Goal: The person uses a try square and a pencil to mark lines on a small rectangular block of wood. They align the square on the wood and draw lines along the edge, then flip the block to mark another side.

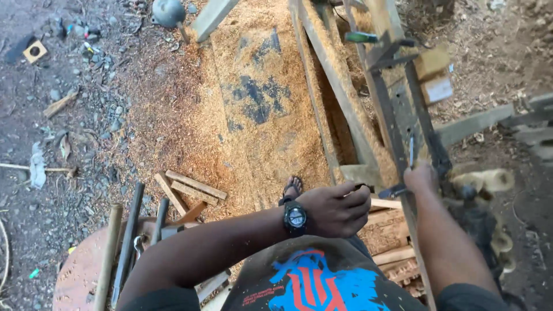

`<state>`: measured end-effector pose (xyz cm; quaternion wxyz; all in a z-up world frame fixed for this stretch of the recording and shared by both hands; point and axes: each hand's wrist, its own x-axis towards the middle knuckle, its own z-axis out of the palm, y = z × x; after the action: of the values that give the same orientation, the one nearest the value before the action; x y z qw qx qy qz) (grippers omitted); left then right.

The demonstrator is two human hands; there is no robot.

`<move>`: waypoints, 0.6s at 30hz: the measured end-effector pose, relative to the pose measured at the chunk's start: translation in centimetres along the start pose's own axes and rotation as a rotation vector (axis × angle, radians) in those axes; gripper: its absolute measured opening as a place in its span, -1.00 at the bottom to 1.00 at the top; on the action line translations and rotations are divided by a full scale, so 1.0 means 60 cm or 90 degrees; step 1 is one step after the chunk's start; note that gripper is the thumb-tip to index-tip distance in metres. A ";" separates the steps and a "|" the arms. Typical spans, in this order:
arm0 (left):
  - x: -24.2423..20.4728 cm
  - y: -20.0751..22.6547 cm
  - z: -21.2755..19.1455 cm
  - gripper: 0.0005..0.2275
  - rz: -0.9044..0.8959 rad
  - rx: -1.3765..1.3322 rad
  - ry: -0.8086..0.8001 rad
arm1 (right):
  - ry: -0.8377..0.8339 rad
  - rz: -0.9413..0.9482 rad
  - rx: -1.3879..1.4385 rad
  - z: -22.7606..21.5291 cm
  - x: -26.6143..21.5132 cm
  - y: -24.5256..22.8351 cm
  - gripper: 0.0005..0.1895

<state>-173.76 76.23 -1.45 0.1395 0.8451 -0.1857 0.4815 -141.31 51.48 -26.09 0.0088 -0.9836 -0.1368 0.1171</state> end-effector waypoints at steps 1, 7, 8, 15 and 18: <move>0.014 -0.024 -0.002 -0.78 0.003 -0.023 0.002 | -0.032 0.001 -0.030 0.000 0.002 0.000 -0.62; 0.072 -0.163 0.031 -0.75 0.037 -0.047 -0.004 | -0.073 0.101 0.002 0.053 0.025 0.013 -0.63; 0.081 -0.186 0.036 -0.76 0.042 -0.045 -0.012 | -0.080 0.130 0.020 0.064 0.033 0.014 -0.65; 0.044 -0.370 0.109 -0.81 0.121 -0.160 -0.166 | -0.043 0.378 0.310 -0.087 0.034 -0.140 -0.67; 0.039 -0.505 0.134 -0.83 0.122 -0.186 -0.289 | -0.076 0.402 0.183 -0.101 0.080 -0.159 -0.72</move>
<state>-152.92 99.51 -5.14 0.1688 0.8808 -0.3588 0.2589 -137.97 62.04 -20.80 0.1027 -0.9574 0.1920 0.1896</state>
